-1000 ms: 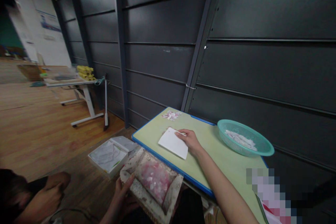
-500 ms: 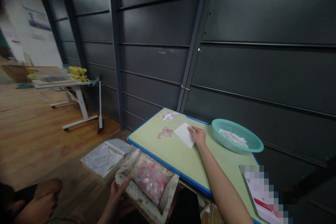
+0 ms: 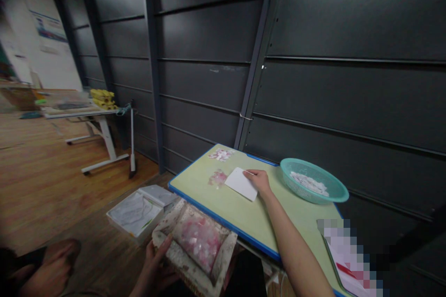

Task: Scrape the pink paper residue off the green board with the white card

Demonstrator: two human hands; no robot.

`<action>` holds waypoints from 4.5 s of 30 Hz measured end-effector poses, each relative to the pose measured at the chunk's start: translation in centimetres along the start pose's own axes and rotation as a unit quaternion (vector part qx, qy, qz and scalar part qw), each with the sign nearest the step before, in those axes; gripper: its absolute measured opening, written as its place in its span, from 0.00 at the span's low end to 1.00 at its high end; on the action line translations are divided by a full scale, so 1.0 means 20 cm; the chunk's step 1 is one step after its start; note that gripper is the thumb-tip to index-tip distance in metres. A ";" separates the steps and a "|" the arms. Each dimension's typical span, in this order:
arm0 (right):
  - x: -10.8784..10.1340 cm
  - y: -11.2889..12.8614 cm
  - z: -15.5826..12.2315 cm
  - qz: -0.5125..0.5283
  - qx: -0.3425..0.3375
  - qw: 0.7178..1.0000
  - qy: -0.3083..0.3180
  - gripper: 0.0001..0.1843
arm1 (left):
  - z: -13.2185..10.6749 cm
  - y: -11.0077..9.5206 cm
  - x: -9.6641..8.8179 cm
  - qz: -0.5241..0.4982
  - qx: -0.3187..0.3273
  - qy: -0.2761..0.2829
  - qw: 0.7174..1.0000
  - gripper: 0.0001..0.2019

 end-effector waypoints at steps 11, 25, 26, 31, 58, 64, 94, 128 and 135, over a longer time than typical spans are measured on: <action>0.06 0.05 -0.06 0.033 0.001 0.999 0.043 0.26 | 0.03 0.02 -0.01 -0.017 -0.001 0.012 1.000 0.43; 0.13 0.11 -0.13 0.014 0.002 0.995 0.096 0.26 | 0.01 0.01 -0.01 0.002 -0.010 0.006 1.000 0.43; 0.13 0.11 -0.12 0.013 0.004 0.995 0.100 0.26 | 0.01 0.01 -0.01 0.002 -0.009 0.009 1.000 0.42; 0.11 0.11 -0.11 0.016 0.001 0.996 0.084 0.24 | 0.00 0.00 -0.01 -0.004 0.000 0.008 1.000 0.40; 0.04 0.05 -0.06 -0.009 -0.005 0.999 0.046 0.27 | 0.03 0.03 -0.01 -0.004 -0.002 0.000 1.000 0.44; 0.03 0.05 -0.05 -0.015 -0.003 0.999 0.034 0.26 | 0.01 0.02 -0.01 0.006 -0.004 0.015 1.000 0.43; 0.04 0.16 -0.12 -0.054 -0.009 0.996 0.071 0.21 | 0.03 0.03 -0.01 -0.010 0.005 0.004 1.000 0.44; 0.08 0.16 -0.12 -0.054 -0.062 0.996 0.038 0.23 | 0.01 0.01 -0.01 -0.013 0.004 -0.006 1.000 0.41; 0.10 0.16 -0.13 -0.041 -0.055 0.995 0.074 0.25 | -0.01 -0.01 0.00 -0.009 -0.007 0.011 1.000 0.40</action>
Point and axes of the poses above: each hand's wrist, its own z-axis towards the middle knuckle, its own x-axis out of the palm, y = z × x, the point moved 3 cm from there along z, towards the middle knuckle, and after that the axes turned 5 degrees about x, right-handed, at the moved point
